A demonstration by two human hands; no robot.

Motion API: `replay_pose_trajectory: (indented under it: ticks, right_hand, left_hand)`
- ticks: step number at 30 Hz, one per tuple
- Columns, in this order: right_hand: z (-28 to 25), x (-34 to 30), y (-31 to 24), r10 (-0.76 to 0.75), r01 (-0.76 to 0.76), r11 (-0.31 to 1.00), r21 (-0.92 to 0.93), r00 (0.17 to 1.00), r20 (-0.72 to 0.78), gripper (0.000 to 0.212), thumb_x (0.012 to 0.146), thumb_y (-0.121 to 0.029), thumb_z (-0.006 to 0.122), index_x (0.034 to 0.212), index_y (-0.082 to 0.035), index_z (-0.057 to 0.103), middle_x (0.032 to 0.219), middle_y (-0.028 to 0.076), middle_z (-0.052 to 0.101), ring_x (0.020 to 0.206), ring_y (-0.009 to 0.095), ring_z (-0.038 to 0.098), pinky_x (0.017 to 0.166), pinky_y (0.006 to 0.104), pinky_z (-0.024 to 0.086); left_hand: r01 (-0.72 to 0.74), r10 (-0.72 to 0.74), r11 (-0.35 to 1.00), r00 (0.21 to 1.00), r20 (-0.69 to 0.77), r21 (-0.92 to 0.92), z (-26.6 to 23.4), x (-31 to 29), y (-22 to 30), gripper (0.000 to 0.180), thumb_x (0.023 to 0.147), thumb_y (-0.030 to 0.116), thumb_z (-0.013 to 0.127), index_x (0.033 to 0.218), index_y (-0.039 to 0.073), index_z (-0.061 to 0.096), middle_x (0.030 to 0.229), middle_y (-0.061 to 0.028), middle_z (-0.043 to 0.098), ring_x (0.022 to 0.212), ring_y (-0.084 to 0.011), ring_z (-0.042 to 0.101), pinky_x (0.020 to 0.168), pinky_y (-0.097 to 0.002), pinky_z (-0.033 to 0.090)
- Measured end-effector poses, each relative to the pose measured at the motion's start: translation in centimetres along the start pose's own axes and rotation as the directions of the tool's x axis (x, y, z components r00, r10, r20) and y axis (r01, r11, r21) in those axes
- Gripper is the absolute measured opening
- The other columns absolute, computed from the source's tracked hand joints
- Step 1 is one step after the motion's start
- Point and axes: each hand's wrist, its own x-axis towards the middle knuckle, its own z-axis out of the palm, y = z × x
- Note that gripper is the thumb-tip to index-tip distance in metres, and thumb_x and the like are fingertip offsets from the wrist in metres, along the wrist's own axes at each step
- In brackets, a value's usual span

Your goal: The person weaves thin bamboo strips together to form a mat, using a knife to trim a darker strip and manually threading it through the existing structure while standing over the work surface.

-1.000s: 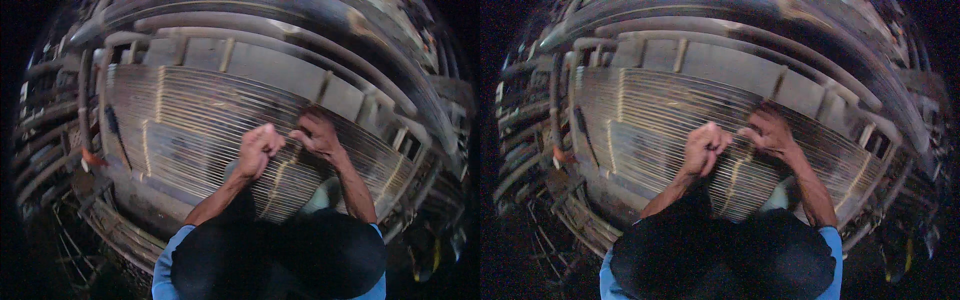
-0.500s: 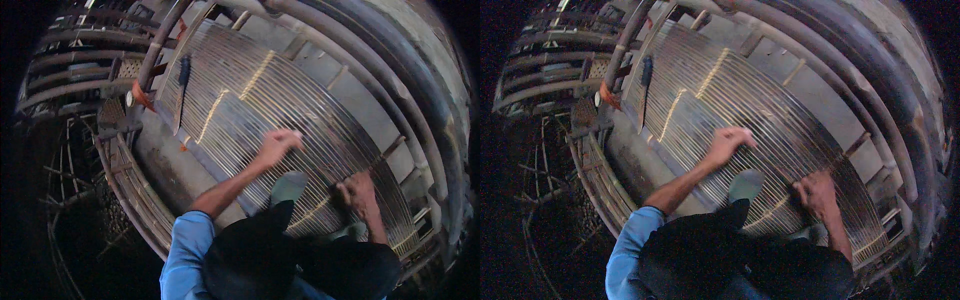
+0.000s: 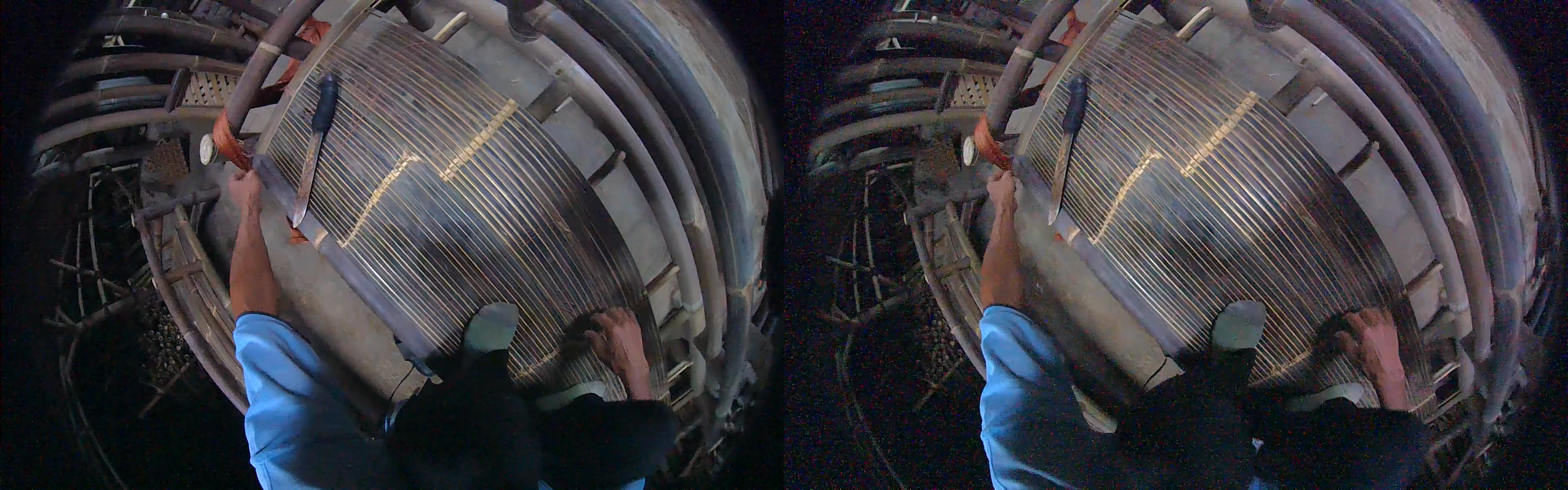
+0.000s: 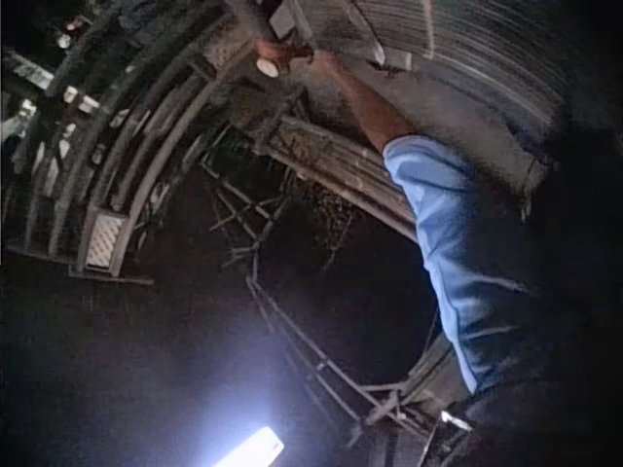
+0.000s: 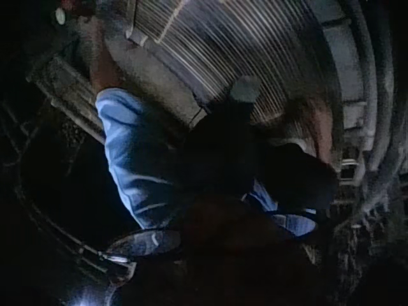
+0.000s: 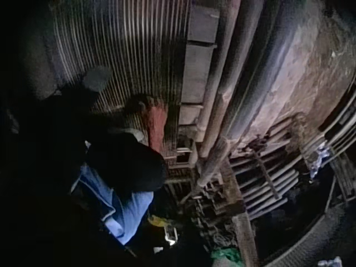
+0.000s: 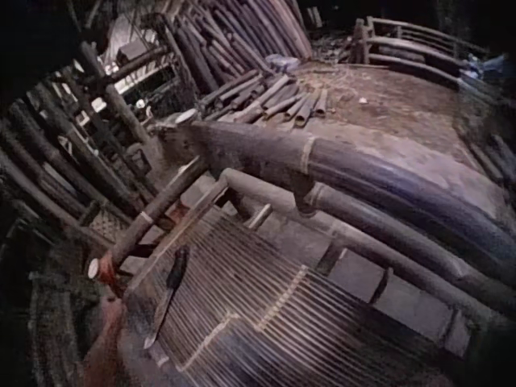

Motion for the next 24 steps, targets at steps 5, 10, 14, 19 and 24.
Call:
replay_pose_trajectory:
  ticks: [5,10,14,19,24]
  right_hand:
    - [-1.5,0.0,-1.4,0.143,-0.152,0.986,0.072,0.983,0.118,0.030,0.078,-0.023,0.077,0.103,-0.007,0.072,0.103,0.015,0.067,0.100,0.036,0.062,0.087,0.0461,0.050]
    - [-2.5,-0.1,0.1,0.218,-0.231,0.971,0.065,0.963,0.161,0.027,0.080,-0.021,0.075,0.104,-0.008,0.071,0.105,0.017,0.067,0.097,0.039,0.064,0.086,0.0467,0.051]
    - [-2.9,1.3,1.5,0.230,-0.237,0.969,0.063,0.968,0.100,0.030,0.084,-0.023,0.072,0.110,-0.008,0.069,0.101,0.019,0.068,0.096,0.041,0.065,0.083,0.0480,0.053]
    - [-3.2,1.8,1.8,0.306,-0.314,0.947,0.063,0.946,0.105,0.028,0.082,-0.020,0.073,0.107,-0.009,0.070,0.107,0.018,0.067,0.102,0.039,0.063,0.088,0.0463,0.051]
    - [-2.7,2.3,1.8,0.272,-0.282,0.958,0.057,0.952,0.139,0.029,0.082,-0.020,0.072,0.109,-0.008,0.070,0.108,0.018,0.066,0.102,0.039,0.063,0.088,0.0465,0.051]
  left_hand:
    - [-0.275,0.258,0.958,0.951,0.169,0.085,3.5,-5.5,3.3,0.037,0.085,0.031,0.068,0.102,-0.002,0.068,0.092,-0.0162,0.071,0.086,-0.0269,0.068,0.080,-0.0377,0.051]
    - [-0.279,0.289,0.957,0.895,0.340,-0.078,6.9,-9.1,4.2,0.039,0.091,0.036,0.065,0.100,-0.001,0.069,0.087,-0.0168,0.071,0.082,-0.0291,0.068,0.077,-0.0387,0.050]
    - [-0.236,0.266,0.964,0.867,0.421,-0.123,8.0,-6.0,2.0,0.036,0.093,0.034,0.063,0.099,-0.001,0.069,0.082,-0.0154,0.070,0.077,-0.0281,0.066,0.074,-0.0385,0.050]
    - [-0.445,0.461,0.888,0.853,0.245,-0.119,9.1,-3.6,4.4,0.033,0.093,0.032,0.062,0.099,0.000,0.071,0.078,-0.0173,0.069,0.073,-0.0275,0.066,0.071,-0.0379,0.050]
    - [-0.302,0.337,0.938,0.910,-0.240,0.171,7.5,3.0,2.7,0.026,0.083,0.022,0.064,0.097,0.002,0.072,0.083,-0.0165,0.070,0.078,-0.0275,0.067,0.081,-0.0386,0.053]
